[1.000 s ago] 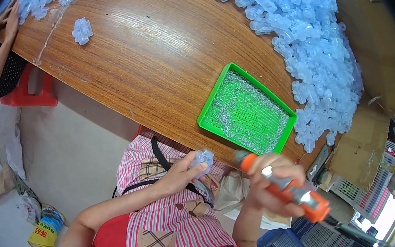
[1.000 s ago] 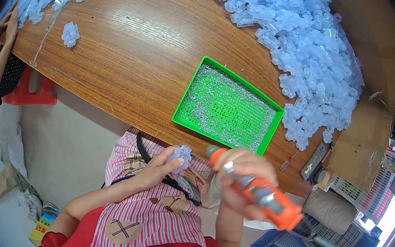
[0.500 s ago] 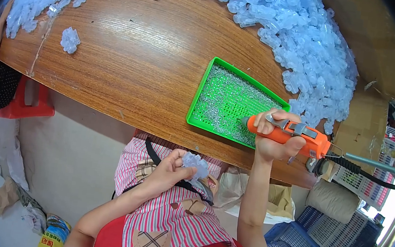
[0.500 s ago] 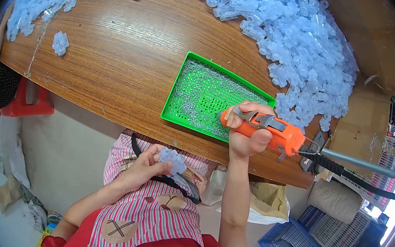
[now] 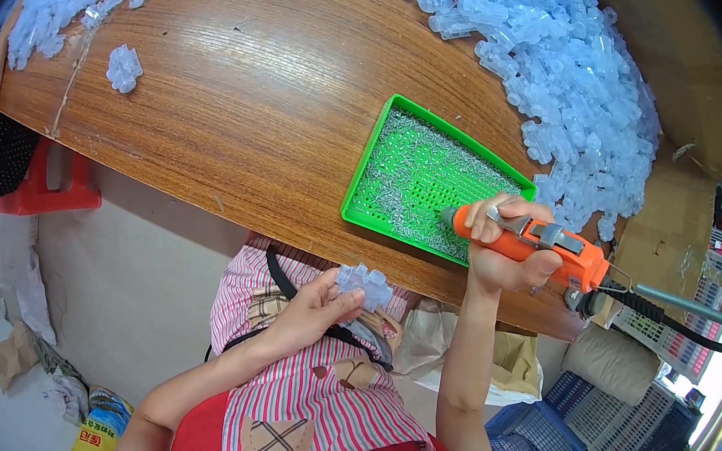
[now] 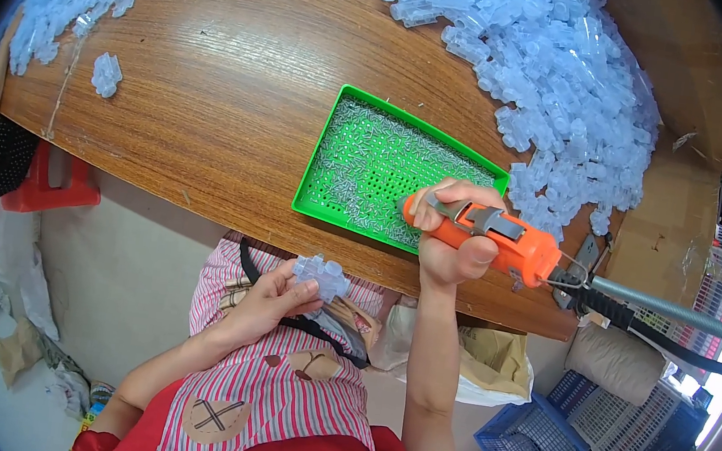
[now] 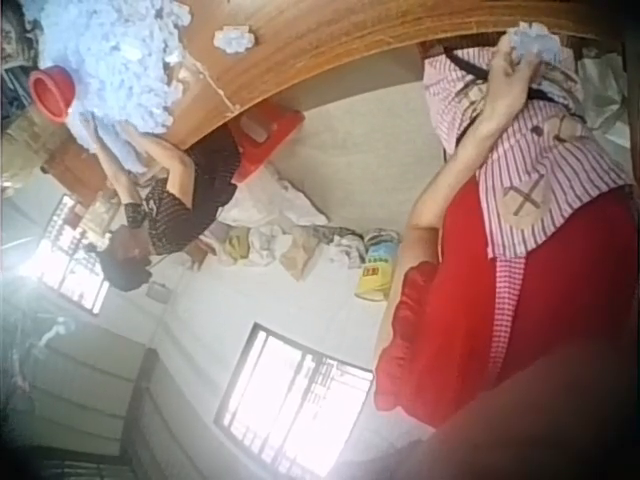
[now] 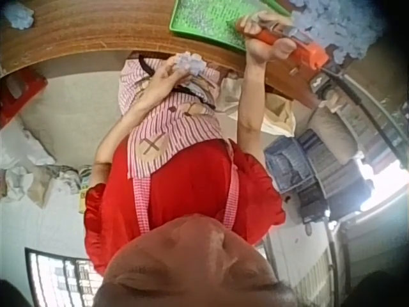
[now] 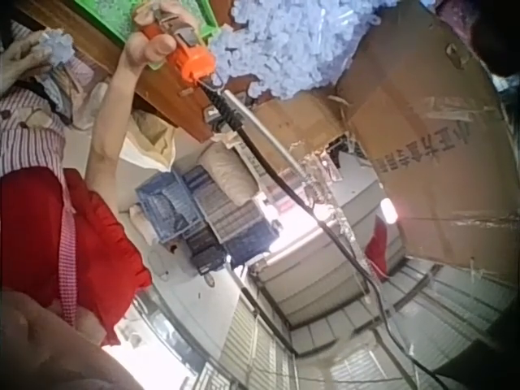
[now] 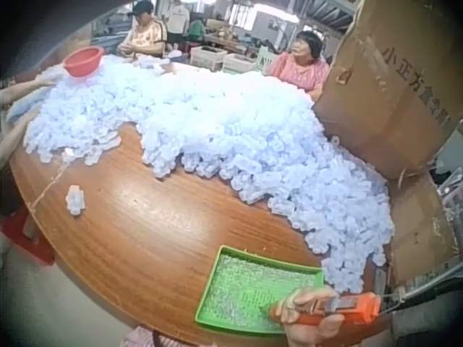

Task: The person assembles plastic casings by holding each piece by hand and driving screws into it with an electric screwdriver.

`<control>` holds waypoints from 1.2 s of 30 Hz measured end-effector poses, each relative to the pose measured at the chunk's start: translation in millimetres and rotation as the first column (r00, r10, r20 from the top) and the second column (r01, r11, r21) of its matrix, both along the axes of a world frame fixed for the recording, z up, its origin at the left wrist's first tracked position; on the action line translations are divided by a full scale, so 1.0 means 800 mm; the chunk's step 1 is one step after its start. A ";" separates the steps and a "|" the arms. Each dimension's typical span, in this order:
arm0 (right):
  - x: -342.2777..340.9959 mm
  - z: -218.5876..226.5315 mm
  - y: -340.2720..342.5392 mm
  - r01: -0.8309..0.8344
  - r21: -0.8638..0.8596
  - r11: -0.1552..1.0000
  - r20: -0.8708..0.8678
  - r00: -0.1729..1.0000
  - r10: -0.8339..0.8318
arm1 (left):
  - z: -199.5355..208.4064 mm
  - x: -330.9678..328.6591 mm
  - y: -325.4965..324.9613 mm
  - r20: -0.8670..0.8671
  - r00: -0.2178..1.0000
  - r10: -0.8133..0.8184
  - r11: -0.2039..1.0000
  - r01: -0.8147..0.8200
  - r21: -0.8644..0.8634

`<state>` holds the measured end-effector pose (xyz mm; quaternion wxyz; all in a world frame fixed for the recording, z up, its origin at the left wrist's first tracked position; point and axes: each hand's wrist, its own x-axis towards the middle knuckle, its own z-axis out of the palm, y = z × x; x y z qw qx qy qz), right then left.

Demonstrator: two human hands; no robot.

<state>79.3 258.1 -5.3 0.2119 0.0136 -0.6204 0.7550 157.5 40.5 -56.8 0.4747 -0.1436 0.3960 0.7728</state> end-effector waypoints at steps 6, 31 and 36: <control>0.011 0.007 0.008 -0.064 -0.098 0.993 -0.112 0.992 0.053 | -0.005 0.001 0.006 -0.006 1.000 0.029 0.999 -0.029 -0.039; 0.069 0.014 -0.079 -0.274 0.083 0.958 -0.106 0.954 0.282 | -0.015 0.018 0.020 -0.123 0.984 0.129 0.987 -0.139 -0.076; 0.070 0.019 -0.089 -0.226 0.126 0.966 -0.070 0.969 0.236 | -0.013 0.017 0.024 -0.123 0.971 0.203 0.975 -0.212 -0.064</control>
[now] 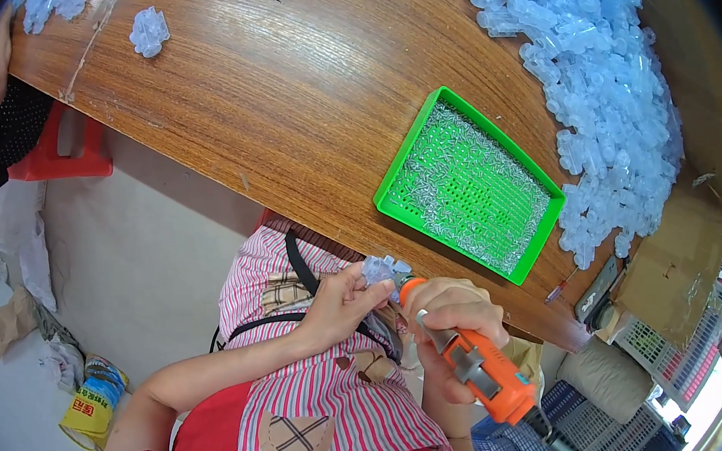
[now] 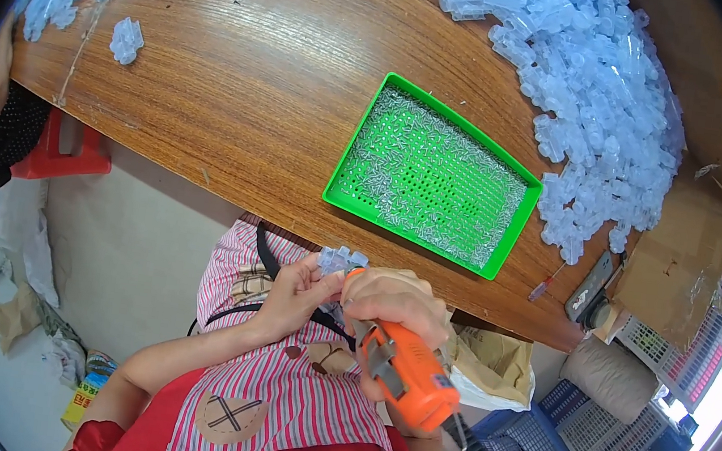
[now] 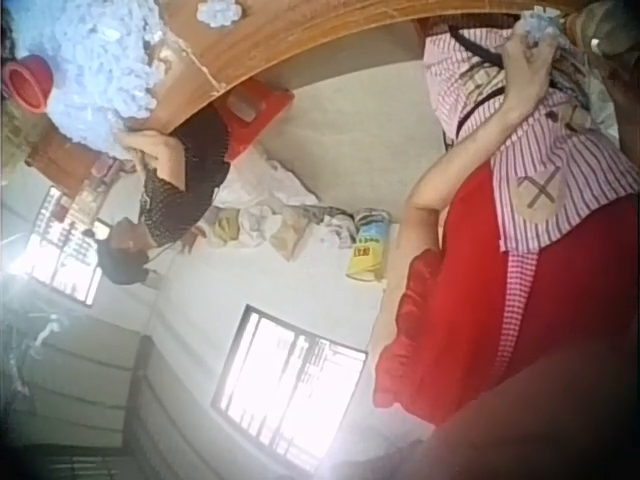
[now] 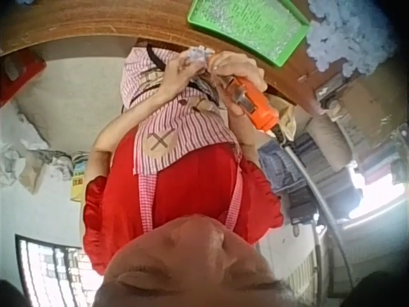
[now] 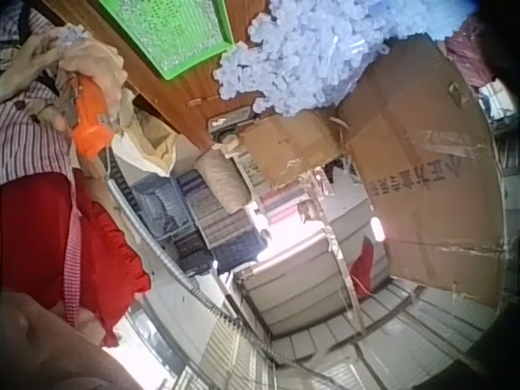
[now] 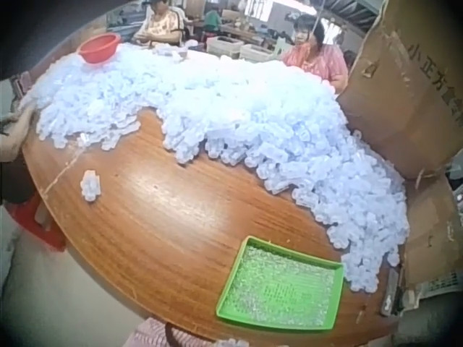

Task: The person assembles plastic casings by holding each piece by hand and driving screws into it with an electric screwdriver.

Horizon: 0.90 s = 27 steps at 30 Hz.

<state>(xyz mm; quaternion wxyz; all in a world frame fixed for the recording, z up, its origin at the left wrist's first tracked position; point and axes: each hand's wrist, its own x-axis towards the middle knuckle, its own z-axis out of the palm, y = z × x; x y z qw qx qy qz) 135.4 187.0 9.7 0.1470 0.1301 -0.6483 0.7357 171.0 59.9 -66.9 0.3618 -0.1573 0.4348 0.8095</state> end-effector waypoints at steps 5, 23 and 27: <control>-0.002 -0.003 0.001 -0.083 0.059 0.995 -0.029 0.996 0.085 | -0.003 0.002 -0.004 -0.044 0.999 -0.018 0.999 0.016 -0.029; -0.071 -0.007 0.098 0.298 -0.207 0.932 0.066 0.955 -0.290 | 0.021 -0.015 -0.029 0.198 0.974 -0.111 0.994 0.110 0.015; -0.073 -0.017 0.098 0.293 -0.180 0.939 0.077 0.956 -0.283 | 0.016 -0.014 -0.034 0.210 0.969 -0.127 0.991 0.114 0.074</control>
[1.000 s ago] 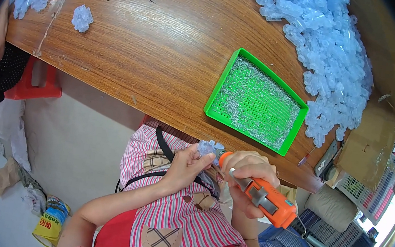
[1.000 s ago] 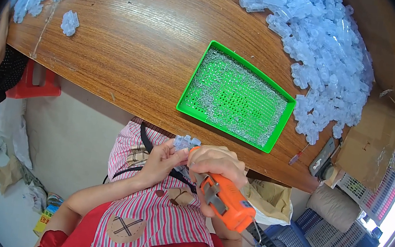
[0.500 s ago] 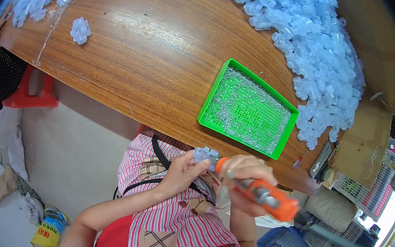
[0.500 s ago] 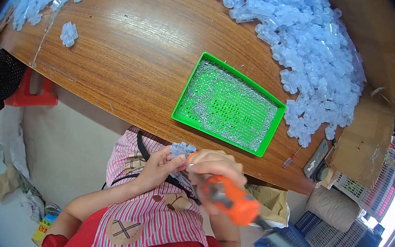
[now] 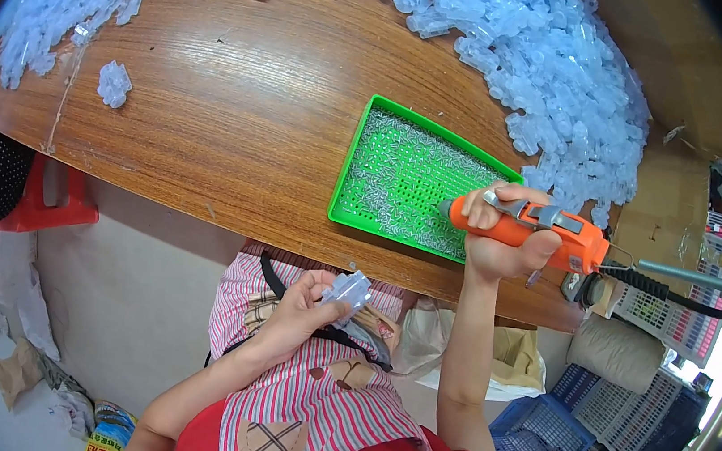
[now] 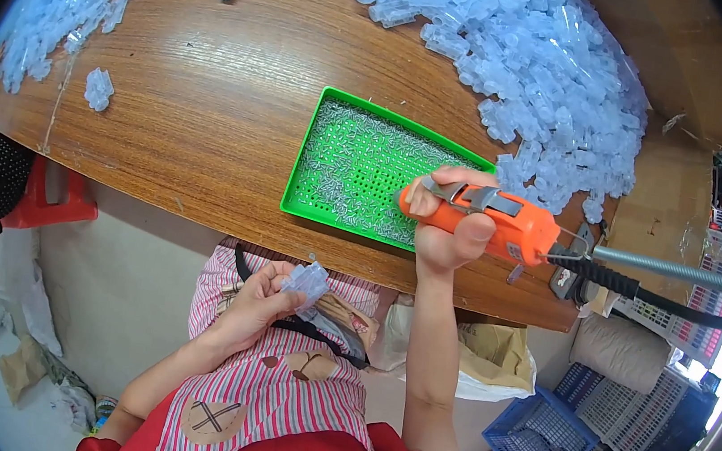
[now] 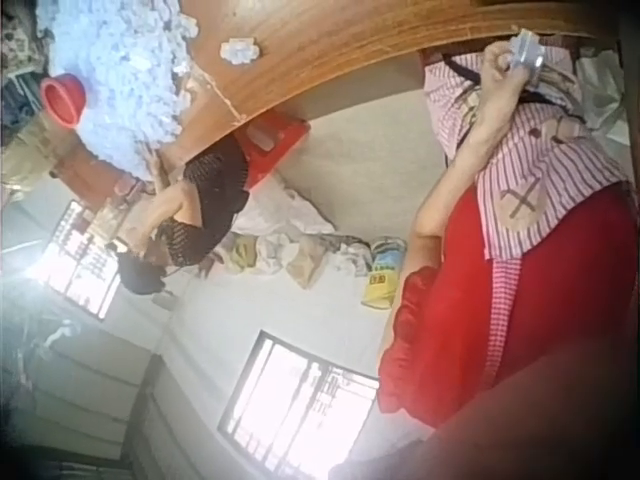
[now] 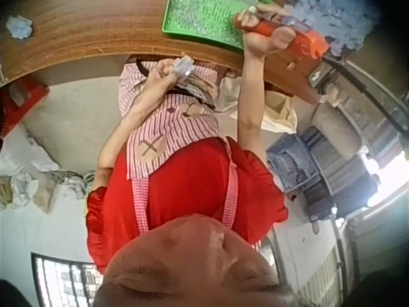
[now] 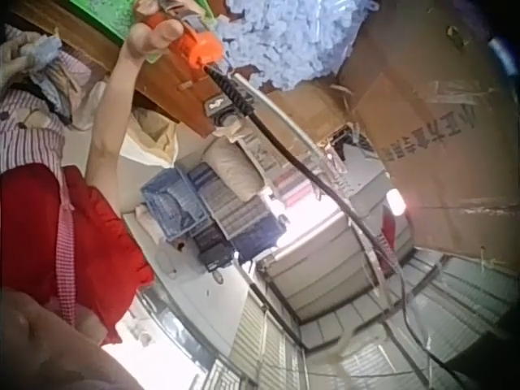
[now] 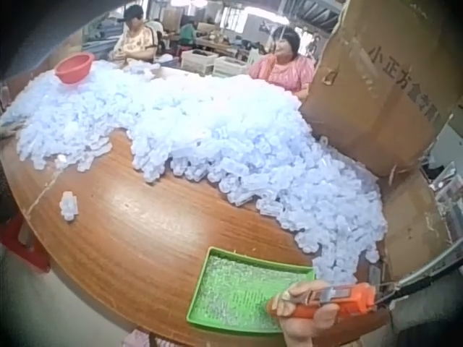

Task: The person assembles plastic casings by holding each piece by hand and driving screws into it with an electric screwdriver.

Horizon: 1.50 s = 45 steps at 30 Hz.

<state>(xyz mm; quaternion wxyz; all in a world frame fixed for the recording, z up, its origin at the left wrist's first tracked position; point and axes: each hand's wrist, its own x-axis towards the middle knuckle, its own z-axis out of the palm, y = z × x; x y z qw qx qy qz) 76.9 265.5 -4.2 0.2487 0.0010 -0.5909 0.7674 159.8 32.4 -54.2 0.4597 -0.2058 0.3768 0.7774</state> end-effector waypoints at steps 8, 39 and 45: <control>0.000 -0.006 0.003 -0.010 0.000 1.000 0.008 1.000 0.010 | 0.015 -0.012 0.006 0.005 0.997 -0.074 0.997 0.074 -0.025; 0.060 0.058 -0.056 -0.247 -0.032 0.969 -0.102 0.965 0.243 | -0.011 -0.002 0.020 -0.207 0.976 -0.073 0.997 0.067 -0.035; 0.071 0.049 -0.073 -0.296 0.079 0.952 -0.009 0.955 0.297 | -0.008 -0.002 0.020 -0.257 0.962 -0.094 0.991 0.067 -0.112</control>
